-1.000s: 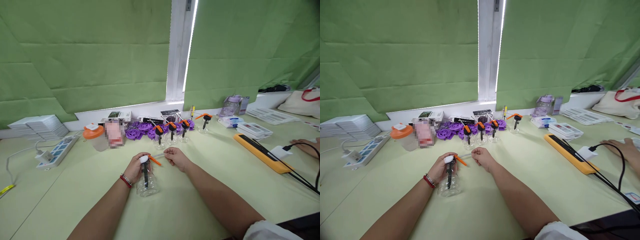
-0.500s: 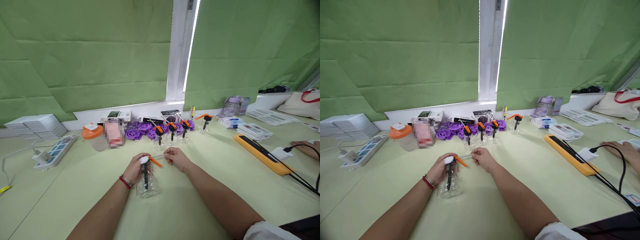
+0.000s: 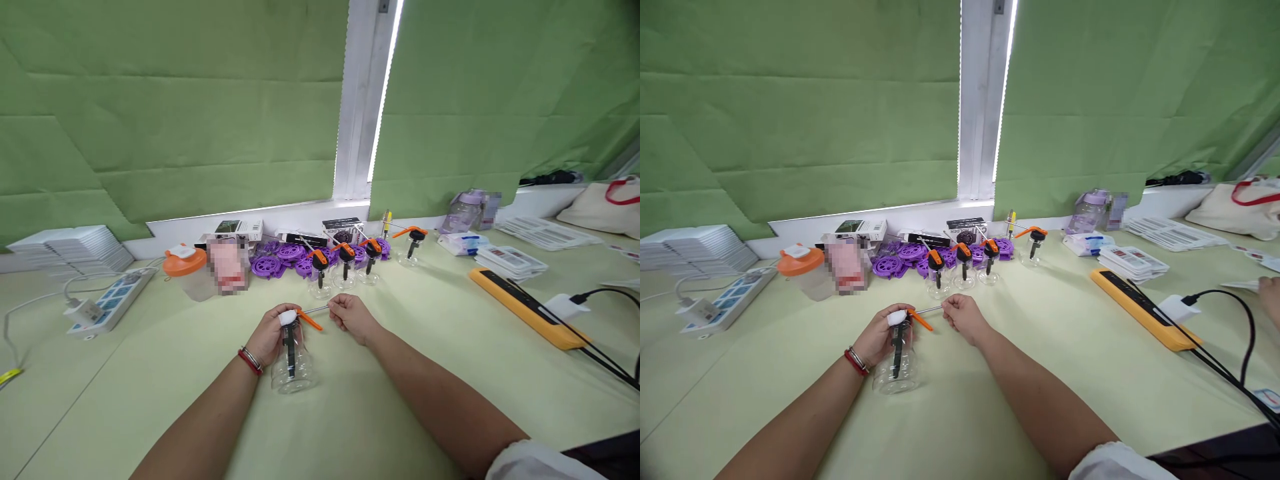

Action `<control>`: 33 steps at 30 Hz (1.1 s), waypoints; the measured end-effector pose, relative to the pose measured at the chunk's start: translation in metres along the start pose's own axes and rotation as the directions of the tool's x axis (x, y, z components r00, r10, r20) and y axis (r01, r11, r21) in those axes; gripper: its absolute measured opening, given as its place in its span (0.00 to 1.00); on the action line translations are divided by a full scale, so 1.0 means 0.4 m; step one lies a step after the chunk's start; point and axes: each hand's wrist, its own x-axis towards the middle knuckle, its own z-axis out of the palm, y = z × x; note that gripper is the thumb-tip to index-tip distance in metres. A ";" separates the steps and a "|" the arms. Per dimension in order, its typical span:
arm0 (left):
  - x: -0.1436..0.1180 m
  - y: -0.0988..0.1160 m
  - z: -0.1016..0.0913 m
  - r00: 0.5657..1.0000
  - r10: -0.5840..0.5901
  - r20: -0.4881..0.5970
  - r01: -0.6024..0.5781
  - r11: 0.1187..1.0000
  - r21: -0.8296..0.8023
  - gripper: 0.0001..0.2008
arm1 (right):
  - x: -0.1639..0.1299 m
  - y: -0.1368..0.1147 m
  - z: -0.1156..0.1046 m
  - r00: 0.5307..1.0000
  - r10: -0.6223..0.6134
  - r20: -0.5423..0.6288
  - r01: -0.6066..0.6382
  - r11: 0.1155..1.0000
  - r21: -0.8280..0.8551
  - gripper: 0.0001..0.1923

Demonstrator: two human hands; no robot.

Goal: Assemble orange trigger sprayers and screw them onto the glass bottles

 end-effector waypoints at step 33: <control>-0.037 0.014 0.037 0.865 0.412 -0.287 -0.352 0.905 0.238 0.17 | -0.110 -0.075 0.034 0.935 0.054 0.351 -0.069 0.997 0.028 0.27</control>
